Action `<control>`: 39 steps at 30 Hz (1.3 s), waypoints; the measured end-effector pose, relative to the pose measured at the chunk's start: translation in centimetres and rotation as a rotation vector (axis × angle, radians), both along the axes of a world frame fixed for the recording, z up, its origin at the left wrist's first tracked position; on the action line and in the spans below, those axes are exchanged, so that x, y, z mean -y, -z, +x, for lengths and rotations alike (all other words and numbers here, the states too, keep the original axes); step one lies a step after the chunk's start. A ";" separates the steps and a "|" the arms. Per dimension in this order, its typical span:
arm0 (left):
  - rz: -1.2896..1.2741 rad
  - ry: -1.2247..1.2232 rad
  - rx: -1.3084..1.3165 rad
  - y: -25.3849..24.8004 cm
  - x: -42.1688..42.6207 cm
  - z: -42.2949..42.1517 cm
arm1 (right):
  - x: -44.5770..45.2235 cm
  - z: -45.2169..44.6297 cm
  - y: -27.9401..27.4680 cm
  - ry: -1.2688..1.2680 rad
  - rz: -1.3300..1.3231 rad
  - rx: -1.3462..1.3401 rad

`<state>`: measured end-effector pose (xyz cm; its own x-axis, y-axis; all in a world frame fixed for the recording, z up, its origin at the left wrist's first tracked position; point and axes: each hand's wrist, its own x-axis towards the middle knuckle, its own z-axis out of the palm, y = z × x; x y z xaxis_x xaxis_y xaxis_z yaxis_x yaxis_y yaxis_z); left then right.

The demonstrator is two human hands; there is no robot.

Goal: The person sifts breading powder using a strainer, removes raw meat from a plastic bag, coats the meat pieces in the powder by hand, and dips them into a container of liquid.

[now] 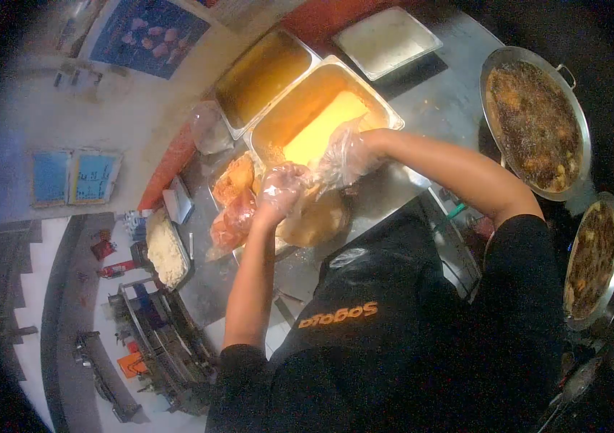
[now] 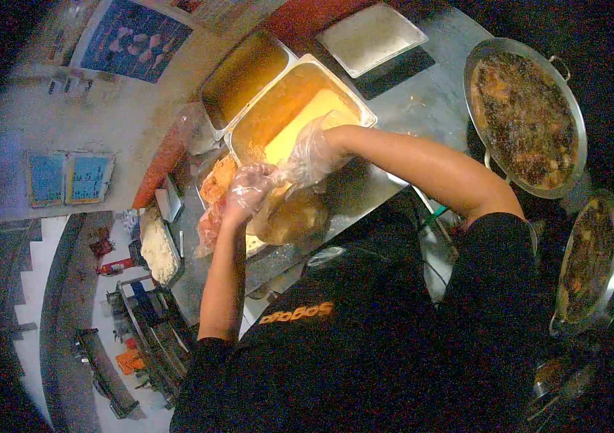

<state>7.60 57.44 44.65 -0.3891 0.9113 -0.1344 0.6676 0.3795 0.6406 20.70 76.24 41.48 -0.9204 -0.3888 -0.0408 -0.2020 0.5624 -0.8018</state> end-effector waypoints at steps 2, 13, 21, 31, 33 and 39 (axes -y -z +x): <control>0.004 -0.016 0.063 -0.2 0.0 0.1 | 0.8 0.1 0.4 -0.003 -0.082 -0.051; 0.008 -0.287 -0.135 -2.0 1.5 2.6 | -0.5 13.2 -3.8 0.448 0.288 -0.181; -0.089 -0.025 -0.171 -1.4 4.4 2.4 | 3.1 16.2 -0.7 0.635 0.537 0.730; 0.108 -0.118 -0.264 -0.1 5.1 3.0 | 4.0 14.6 4.6 1.046 0.117 0.421; 0.118 -0.143 -0.251 0.2 5.4 2.8 | 4.4 14.3 4.6 1.056 0.157 0.412; 0.137 0.079 -0.411 -0.3 7.1 2.1 | 8.7 11.2 6.8 0.986 -0.222 0.310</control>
<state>9.71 50.30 44.94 -0.3134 0.9390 0.1414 0.9011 0.2471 0.3564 31.93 67.55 34.66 -0.7946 0.4980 -0.3474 0.4953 0.2007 -0.8452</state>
